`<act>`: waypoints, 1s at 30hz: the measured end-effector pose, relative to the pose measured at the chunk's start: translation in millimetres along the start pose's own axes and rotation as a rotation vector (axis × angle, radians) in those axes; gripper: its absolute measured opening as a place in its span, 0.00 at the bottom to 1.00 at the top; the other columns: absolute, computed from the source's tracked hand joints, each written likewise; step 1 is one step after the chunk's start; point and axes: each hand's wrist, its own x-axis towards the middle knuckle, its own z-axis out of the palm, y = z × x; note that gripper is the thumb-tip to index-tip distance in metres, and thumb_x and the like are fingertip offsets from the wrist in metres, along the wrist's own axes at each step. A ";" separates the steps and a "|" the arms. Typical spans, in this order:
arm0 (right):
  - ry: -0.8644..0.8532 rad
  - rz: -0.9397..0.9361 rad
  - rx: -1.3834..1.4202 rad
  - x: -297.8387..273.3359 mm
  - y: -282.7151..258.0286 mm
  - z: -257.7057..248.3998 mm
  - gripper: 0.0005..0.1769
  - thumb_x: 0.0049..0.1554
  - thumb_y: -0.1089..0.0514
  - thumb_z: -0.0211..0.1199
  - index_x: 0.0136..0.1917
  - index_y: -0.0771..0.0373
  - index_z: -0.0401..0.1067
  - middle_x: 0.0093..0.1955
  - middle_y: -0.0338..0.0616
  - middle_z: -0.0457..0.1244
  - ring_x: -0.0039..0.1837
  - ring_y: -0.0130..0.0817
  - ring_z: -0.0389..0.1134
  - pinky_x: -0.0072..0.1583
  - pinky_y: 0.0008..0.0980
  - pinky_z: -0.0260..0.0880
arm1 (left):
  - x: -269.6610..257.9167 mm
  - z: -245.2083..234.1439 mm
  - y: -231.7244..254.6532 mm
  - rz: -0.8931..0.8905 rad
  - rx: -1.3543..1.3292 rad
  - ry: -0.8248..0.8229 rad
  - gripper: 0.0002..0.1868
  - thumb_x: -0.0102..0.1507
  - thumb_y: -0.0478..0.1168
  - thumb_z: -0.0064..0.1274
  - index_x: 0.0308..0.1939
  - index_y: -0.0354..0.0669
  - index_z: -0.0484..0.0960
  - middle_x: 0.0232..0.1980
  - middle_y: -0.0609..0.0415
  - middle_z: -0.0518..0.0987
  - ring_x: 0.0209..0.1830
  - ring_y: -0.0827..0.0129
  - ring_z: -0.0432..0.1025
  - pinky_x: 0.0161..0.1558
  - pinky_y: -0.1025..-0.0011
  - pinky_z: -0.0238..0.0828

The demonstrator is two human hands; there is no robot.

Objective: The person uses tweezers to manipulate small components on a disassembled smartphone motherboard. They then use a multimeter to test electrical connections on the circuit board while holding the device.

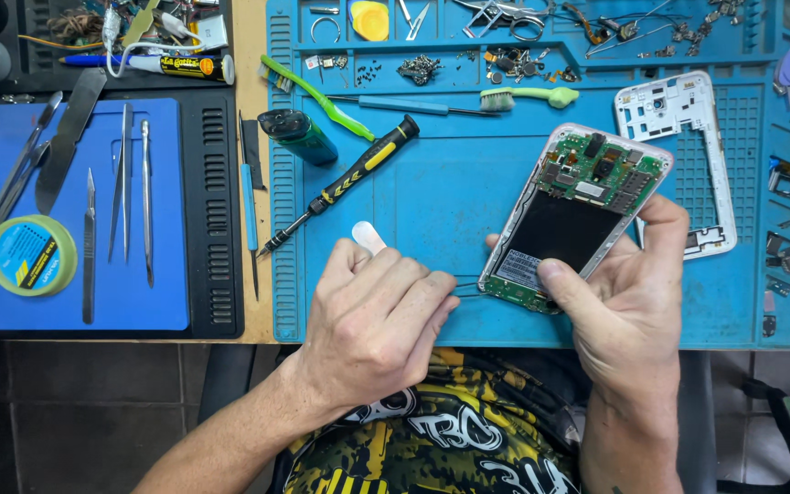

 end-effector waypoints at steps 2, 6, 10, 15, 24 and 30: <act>-0.018 -0.013 0.003 0.7 0.5 -1.5 0.36 0.64 0.72 0.60 0.76 0.56 0.45 0.76 0.68 0.61 0.68 0.62 0.74 0.72 0.73 0.86 | -2.3 2.2 -0.1 0.000 0.016 0.001 0.08 0.76 0.34 0.54 0.43 0.36 0.83 0.35 0.51 0.75 0.31 0.57 0.64 0.37 0.57 0.49; -0.028 -0.018 0.004 0.4 -0.2 -1.1 0.37 0.63 0.71 0.60 0.77 0.57 0.44 0.77 0.70 0.61 0.66 0.64 0.75 0.71 0.67 0.85 | -3.8 4.2 0.8 0.003 0.048 0.005 0.09 0.76 0.34 0.54 0.41 0.36 0.82 0.33 0.52 0.70 0.30 0.57 0.61 0.35 0.57 0.47; -0.034 -0.019 -0.002 0.0 0.9 -1.1 0.37 0.63 0.70 0.61 0.77 0.57 0.44 0.76 0.71 0.62 0.64 0.66 0.76 0.70 0.67 0.86 | -5.7 4.4 -0.2 -0.011 0.054 0.003 0.08 0.75 0.34 0.55 0.42 0.36 0.83 0.34 0.51 0.73 0.30 0.57 0.62 0.36 0.57 0.48; -0.047 -0.057 -0.007 0.1 2.4 -2.8 0.37 0.64 0.71 0.61 0.77 0.56 0.45 0.78 0.67 0.59 0.75 0.58 0.69 0.74 0.72 0.83 | -5.1 3.0 -0.8 -0.033 -0.019 0.005 0.06 0.75 0.33 0.55 0.43 0.37 0.82 0.34 0.52 0.72 0.31 0.57 0.63 0.38 0.57 0.49; -0.075 -0.100 0.024 -2.8 12.6 -15.9 0.38 0.63 0.69 0.65 0.77 0.53 0.48 0.78 0.58 0.59 0.76 0.53 0.67 0.73 0.74 0.85 | -6.6 2.3 -5.3 -0.020 -0.148 -0.032 0.06 0.75 0.30 0.58 0.42 0.36 0.81 0.34 0.51 0.72 0.32 0.55 0.63 0.41 0.55 0.52; -0.053 -0.122 -0.070 -6.5 24.7 -28.2 0.38 0.63 0.72 0.66 0.75 0.50 0.49 0.75 0.49 0.60 0.76 0.45 0.67 0.79 0.53 0.75 | -7.8 3.6 -6.6 -0.031 -0.151 -0.068 0.07 0.74 0.30 0.59 0.41 0.38 0.80 0.34 0.52 0.71 0.32 0.55 0.64 0.40 0.55 0.51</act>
